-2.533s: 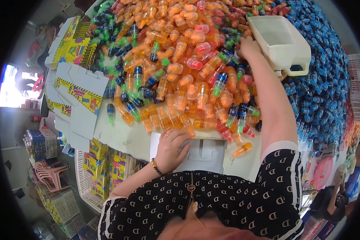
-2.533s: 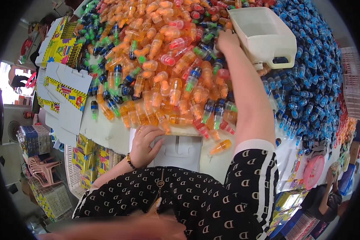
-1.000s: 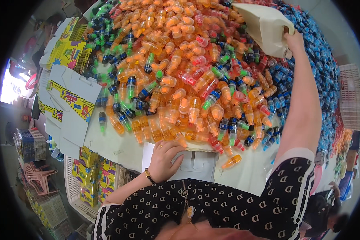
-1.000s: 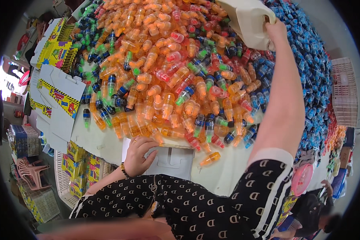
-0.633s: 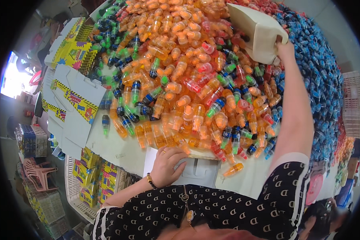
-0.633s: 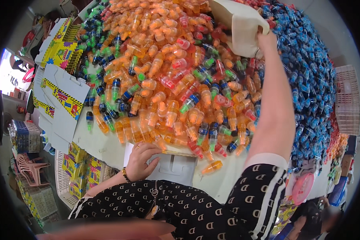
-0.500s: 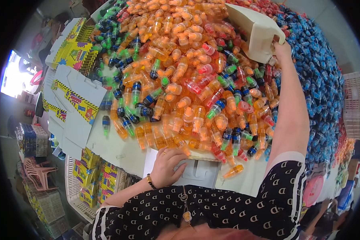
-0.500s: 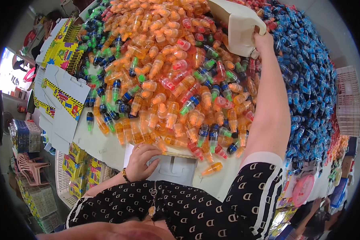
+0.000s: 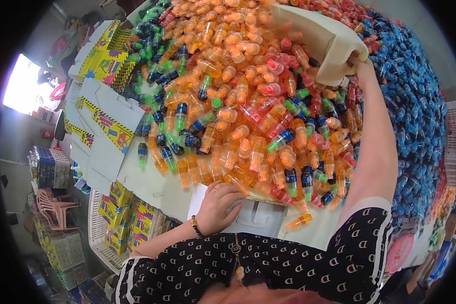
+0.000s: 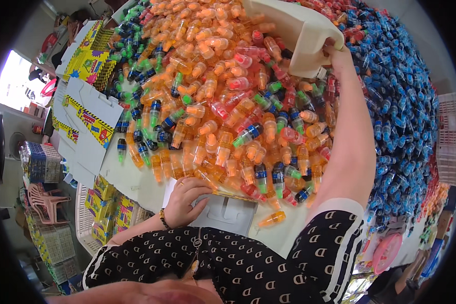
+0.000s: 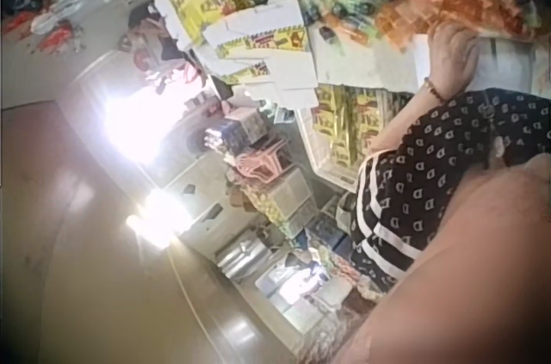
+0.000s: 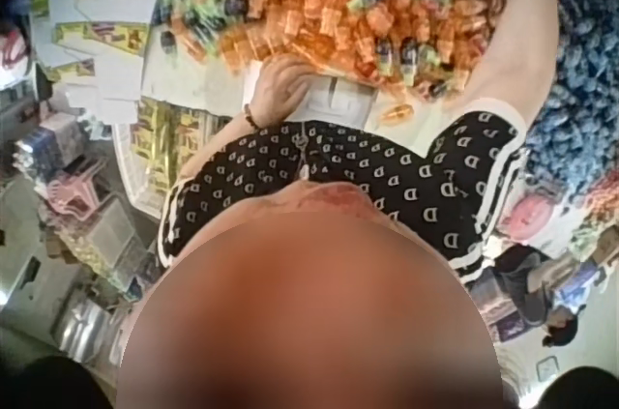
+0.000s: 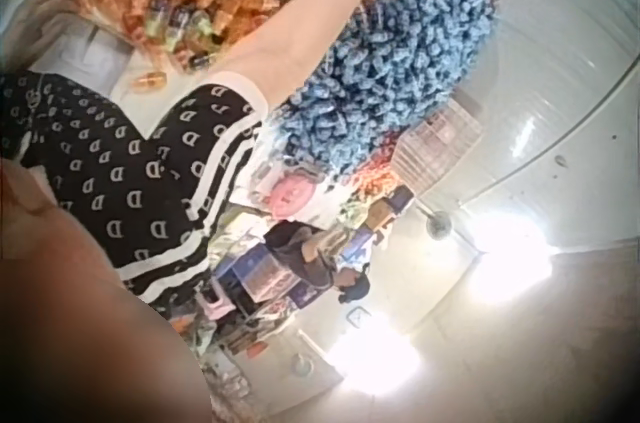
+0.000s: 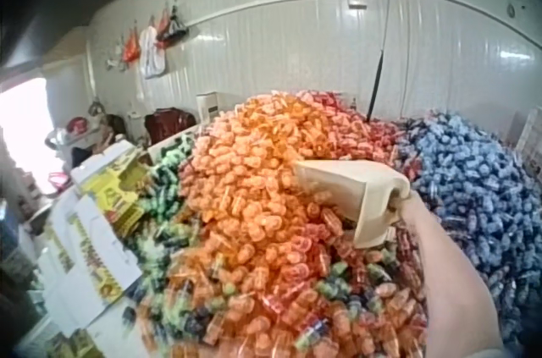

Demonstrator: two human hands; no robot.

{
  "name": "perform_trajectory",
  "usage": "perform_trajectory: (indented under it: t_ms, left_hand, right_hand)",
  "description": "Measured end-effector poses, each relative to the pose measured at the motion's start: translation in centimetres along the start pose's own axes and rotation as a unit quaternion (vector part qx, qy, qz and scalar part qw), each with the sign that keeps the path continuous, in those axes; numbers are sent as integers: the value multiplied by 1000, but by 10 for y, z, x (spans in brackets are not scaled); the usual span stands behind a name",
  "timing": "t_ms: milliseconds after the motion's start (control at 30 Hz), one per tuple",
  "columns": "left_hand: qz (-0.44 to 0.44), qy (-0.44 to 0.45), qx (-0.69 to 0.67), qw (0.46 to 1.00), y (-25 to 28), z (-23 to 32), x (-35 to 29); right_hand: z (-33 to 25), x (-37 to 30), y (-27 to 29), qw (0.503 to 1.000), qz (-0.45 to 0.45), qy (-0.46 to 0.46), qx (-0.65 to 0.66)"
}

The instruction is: Packaging small colorful bottles into boxes and bags on a production line.

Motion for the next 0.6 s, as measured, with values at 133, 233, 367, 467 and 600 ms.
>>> perform_trajectory:
  t_ms: [133,233,367,467,600]
  left_hand:
    - [4,-5,9,1000,-1,1,0]
    - [50,-11,24,998,0,3,-3]
    - [51,-15,40,998,-1,3,-3]
    - [49,-5,50,998,-2,7,-2]
    - [56,-5,50,997,-4,2,-6]
  right_hand:
    - [-7,-16,16,995,-78,48,39]
    - [-29,-41,25,994,-100,47,-26]
    - [-64,-89,44,990,-83,59,-93]
    - [-83,-120,52,984,-55,77,-149]
    - [-109,-153,70,965,-31,127,-226]
Point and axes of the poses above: each hand's wrist, its own x-axis towards the middle knuckle, its own y-axis out of the back of the hand, z = x × y, the point moved 4 cm from there along x, towards the middle knuckle, and after that the axes turned 13 degrees about -x, right-handed, at the moved point
